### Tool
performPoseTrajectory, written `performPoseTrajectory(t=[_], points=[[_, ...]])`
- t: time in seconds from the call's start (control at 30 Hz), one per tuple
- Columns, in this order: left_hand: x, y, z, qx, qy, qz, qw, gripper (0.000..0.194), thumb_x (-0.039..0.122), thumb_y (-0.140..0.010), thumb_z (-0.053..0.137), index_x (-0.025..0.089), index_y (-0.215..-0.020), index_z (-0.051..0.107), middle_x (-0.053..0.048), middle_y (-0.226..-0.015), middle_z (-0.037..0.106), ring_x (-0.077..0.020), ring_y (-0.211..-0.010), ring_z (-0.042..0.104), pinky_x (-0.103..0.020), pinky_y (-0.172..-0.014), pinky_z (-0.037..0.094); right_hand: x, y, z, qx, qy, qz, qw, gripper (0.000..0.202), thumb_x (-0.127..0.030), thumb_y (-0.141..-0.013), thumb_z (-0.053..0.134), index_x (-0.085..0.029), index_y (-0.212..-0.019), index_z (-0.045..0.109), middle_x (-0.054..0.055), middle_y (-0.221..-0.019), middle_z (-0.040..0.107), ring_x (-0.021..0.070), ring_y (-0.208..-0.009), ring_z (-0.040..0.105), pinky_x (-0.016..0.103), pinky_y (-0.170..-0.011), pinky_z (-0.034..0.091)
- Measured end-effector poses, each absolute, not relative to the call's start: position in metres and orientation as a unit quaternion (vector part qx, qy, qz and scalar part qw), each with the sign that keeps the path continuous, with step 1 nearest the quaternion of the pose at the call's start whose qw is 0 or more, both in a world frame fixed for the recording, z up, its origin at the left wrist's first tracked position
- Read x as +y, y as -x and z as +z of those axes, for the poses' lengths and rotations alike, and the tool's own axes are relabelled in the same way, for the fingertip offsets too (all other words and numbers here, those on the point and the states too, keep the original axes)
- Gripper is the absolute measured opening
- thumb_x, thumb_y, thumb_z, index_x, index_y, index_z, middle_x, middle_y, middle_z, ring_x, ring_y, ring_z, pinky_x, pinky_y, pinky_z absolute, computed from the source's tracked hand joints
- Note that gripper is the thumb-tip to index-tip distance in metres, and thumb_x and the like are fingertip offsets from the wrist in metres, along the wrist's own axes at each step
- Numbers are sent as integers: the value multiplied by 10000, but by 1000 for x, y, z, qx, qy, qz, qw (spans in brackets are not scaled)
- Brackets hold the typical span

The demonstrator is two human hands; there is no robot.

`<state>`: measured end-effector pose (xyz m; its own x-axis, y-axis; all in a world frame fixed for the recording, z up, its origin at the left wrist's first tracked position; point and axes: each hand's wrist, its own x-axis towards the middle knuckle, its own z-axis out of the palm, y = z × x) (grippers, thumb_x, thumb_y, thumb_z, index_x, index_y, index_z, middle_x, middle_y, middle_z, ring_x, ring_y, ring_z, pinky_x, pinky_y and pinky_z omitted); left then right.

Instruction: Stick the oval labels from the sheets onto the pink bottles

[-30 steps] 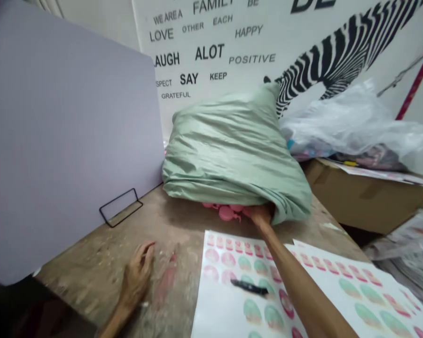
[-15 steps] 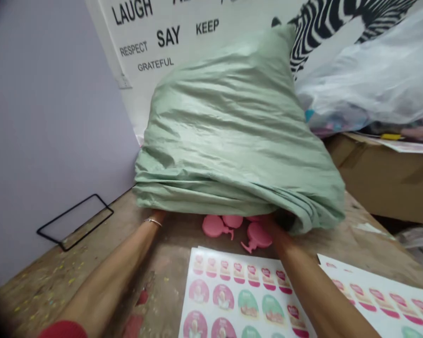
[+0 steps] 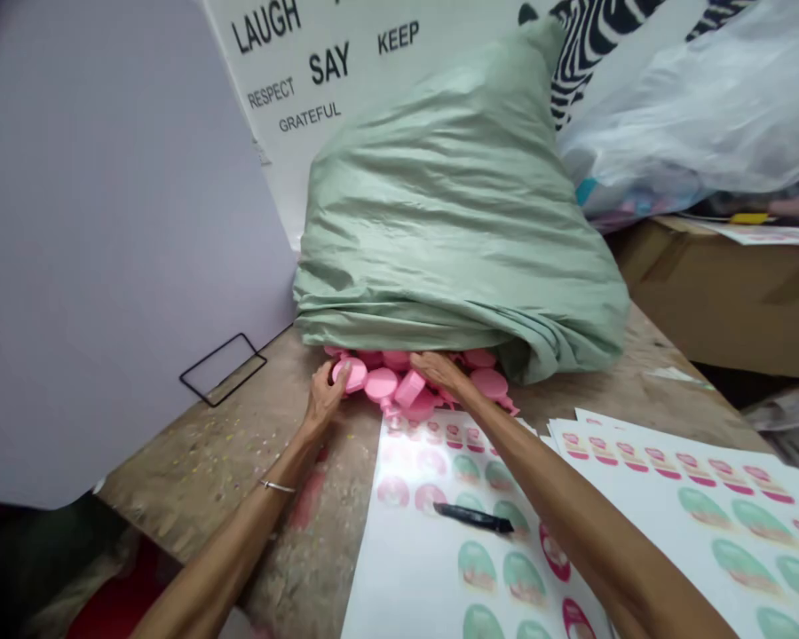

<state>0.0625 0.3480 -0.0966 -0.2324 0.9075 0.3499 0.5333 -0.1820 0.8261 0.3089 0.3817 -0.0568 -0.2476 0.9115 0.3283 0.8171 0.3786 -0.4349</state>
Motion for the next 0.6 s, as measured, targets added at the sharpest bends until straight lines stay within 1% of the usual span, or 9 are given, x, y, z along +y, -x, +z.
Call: performPoseTrajectory(t=[0.1,0.17,0.23,0.3,0.37,0.43,0.5,0.6], points=[[304,-49,-89,604,-575,508,215,334,397,-880,533,155,-1078,651,-116,-1090,674,-222,-1016,624,-366,-899,496,365,-315,-45,-786,551,93,264,285,-365,-956,480,-144,-1068,620,66,-1032,643,185,-883,620,372,-800,521],[270,-40,-87,605,-557,520,232,352,417,-892,505,165,-1095,644,-113,-1096,675,-206,-973,645,-326,-818,529,343,-324,-43,-784,553,82,269,315,-339,-964,409,-130,-1023,637,102,-980,650,212,-878,615,385,-818,494],[235,-34,-88,607,-537,530,249,356,429,-889,505,166,-1090,638,-116,-1083,675,-205,-943,656,-313,-771,542,314,-331,-45,-784,551,63,279,349,-335,-943,390,-126,-1068,640,147,-1073,634,259,-995,584,404,-906,446],[204,-33,-91,605,-524,537,268,333,413,-882,520,163,-1067,638,-116,-1059,680,-209,-948,658,-322,-794,540,282,-327,-51,-786,546,39,289,396,-372,-911,443,-122,-1171,608,168,-1201,586,284,-1117,526,422,-972,401],[179,-35,-94,600,-513,543,284,309,383,-874,533,161,-1063,636,-115,-1051,681,-213,-970,653,-337,-839,528,252,-309,-56,-788,543,4,290,469,-425,-889,491,-119,-1233,582,180,-1260,551,308,-1158,486,445,-975,391],[162,-40,-96,597,-501,553,296,301,368,-862,545,163,-1064,635,-115,-1062,677,-217,-993,645,-346,-869,518,229,-281,-59,-803,526,-15,281,531,-458,-871,528,-121,-1280,555,184,-1275,539,321,-1155,470,461,-962,392],[149,-43,-97,594,-486,565,303,301,377,-856,549,168,-1055,636,-116,-1078,671,-220,-1011,637,-349,-881,515,214,-249,-60,-830,494,8,260,587,-470,-848,562,-133,-1327,519,177,-1283,539,329,-1155,460,474,-960,385],[137,-43,-98,594,-459,580,314,297,395,-858,549,177,-1038,644,-109,-1076,670,-222,-1023,630,-354,-897,509,211,-208,-61,-844,467,108,240,685,-450,-765,654,-124,-1346,496,198,-1318,519,377,-1189,427,541,-984,335]])
